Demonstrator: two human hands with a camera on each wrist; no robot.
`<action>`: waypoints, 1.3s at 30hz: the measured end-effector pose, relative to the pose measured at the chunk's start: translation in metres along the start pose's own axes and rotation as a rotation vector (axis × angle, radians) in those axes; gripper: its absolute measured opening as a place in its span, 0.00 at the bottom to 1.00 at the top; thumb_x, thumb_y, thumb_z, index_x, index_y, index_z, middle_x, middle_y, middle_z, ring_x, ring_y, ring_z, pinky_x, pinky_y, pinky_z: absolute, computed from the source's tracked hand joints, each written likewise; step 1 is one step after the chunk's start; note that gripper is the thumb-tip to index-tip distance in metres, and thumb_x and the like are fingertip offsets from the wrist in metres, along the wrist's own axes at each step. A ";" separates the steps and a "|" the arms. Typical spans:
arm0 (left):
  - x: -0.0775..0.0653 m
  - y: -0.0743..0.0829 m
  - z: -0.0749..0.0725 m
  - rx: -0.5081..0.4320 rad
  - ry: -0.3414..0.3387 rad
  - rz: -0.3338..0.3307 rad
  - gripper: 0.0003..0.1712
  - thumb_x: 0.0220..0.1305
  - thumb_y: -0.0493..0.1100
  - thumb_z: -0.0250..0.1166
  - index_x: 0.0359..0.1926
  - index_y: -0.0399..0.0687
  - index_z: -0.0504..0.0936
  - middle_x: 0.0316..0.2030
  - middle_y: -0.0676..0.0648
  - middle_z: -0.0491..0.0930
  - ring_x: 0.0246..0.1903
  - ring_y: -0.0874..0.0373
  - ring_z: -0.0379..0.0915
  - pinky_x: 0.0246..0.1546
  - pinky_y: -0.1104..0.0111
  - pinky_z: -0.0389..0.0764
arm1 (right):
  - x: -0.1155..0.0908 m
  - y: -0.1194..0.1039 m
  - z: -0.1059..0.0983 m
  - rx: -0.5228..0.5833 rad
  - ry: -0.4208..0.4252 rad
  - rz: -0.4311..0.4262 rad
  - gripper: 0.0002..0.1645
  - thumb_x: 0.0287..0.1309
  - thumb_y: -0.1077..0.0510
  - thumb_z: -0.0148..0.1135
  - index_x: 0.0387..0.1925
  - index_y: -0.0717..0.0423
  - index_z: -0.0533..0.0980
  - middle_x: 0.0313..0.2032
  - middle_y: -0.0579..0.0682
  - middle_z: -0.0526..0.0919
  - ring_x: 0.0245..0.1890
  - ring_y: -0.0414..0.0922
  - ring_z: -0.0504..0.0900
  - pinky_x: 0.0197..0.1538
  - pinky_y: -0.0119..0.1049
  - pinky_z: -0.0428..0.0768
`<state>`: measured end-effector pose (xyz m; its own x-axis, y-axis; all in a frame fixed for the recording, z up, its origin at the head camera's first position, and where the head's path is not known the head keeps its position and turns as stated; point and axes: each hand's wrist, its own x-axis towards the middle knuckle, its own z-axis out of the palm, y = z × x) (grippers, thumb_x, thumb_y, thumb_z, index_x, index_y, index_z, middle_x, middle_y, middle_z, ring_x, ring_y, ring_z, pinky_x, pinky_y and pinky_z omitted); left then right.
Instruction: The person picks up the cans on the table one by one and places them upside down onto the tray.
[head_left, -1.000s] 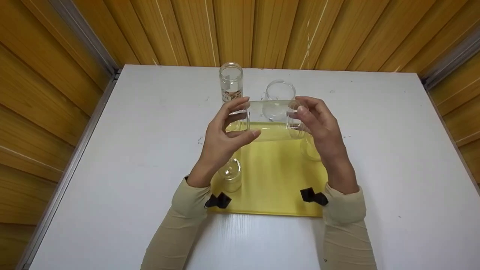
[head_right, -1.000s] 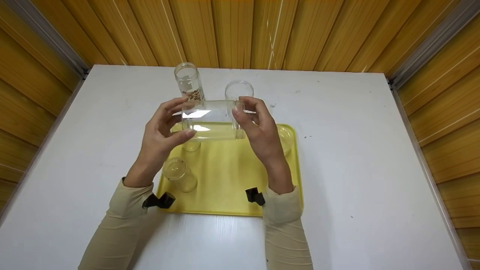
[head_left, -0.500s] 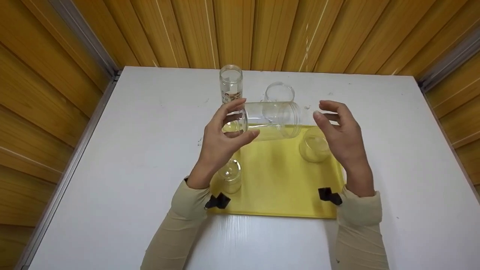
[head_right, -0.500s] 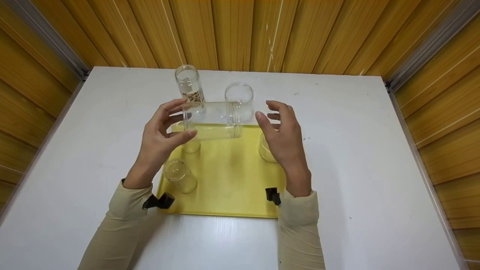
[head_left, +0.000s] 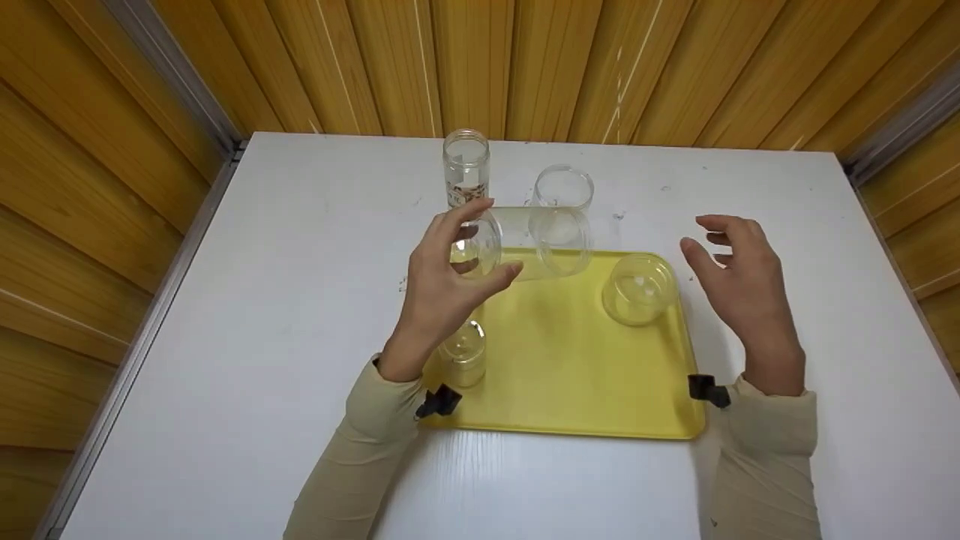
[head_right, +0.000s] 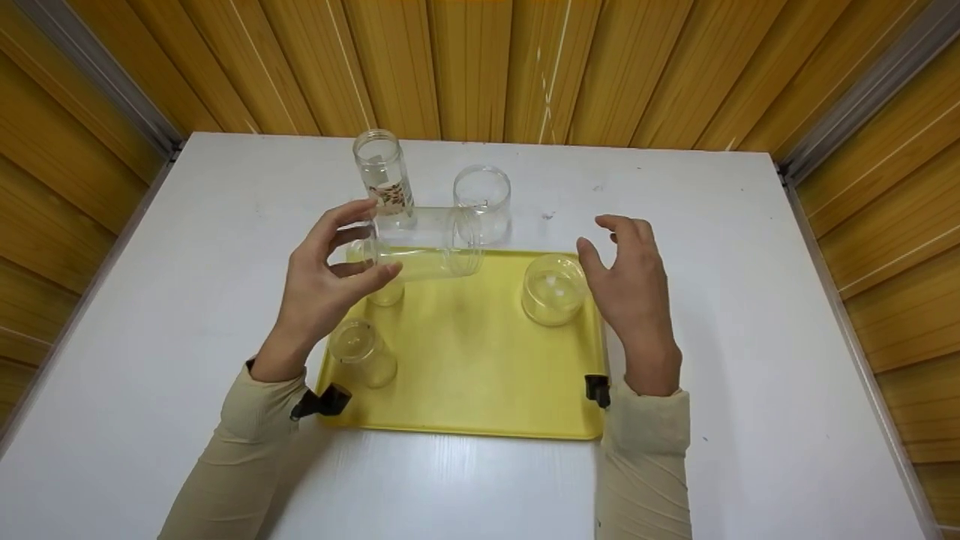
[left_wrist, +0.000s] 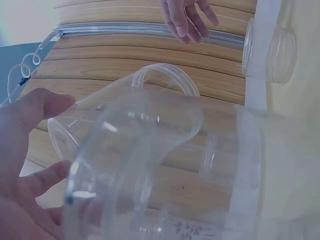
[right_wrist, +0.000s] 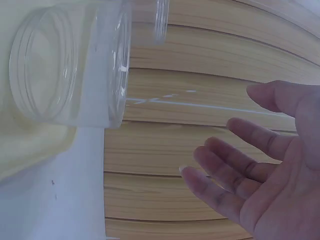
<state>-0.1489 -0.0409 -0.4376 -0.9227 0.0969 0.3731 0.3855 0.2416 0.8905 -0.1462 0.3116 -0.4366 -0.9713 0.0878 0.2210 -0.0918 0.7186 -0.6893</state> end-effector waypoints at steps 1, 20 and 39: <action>0.000 0.000 0.000 0.012 -0.001 0.002 0.42 0.57 0.47 0.81 0.72 0.51 0.77 0.64 0.48 0.75 0.62 0.52 0.73 0.48 0.54 0.87 | 0.000 0.002 -0.002 -0.013 -0.008 0.008 0.30 0.77 0.49 0.61 0.70 0.64 0.72 0.65 0.62 0.73 0.66 0.61 0.75 0.60 0.37 0.73; -0.002 0.002 0.005 0.147 -0.051 0.039 0.42 0.56 0.44 0.81 0.72 0.50 0.78 0.66 0.45 0.74 0.63 0.47 0.73 0.47 0.53 0.88 | 0.004 0.031 -0.020 -0.139 -0.183 0.134 0.35 0.80 0.48 0.55 0.72 0.72 0.67 0.66 0.75 0.68 0.68 0.72 0.66 0.64 0.70 0.70; -0.006 0.001 0.009 0.369 -0.139 0.180 0.41 0.55 0.47 0.82 0.71 0.48 0.80 0.62 0.43 0.78 0.58 0.48 0.77 0.50 0.56 0.81 | 0.010 0.052 -0.004 -0.242 -0.280 0.069 0.31 0.78 0.53 0.59 0.69 0.71 0.69 0.65 0.73 0.69 0.66 0.70 0.68 0.64 0.69 0.68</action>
<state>-0.1433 -0.0321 -0.4412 -0.8421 0.2922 0.4533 0.5368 0.5355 0.6520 -0.1596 0.3525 -0.4680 -0.9988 -0.0265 -0.0407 -0.0022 0.8628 -0.5056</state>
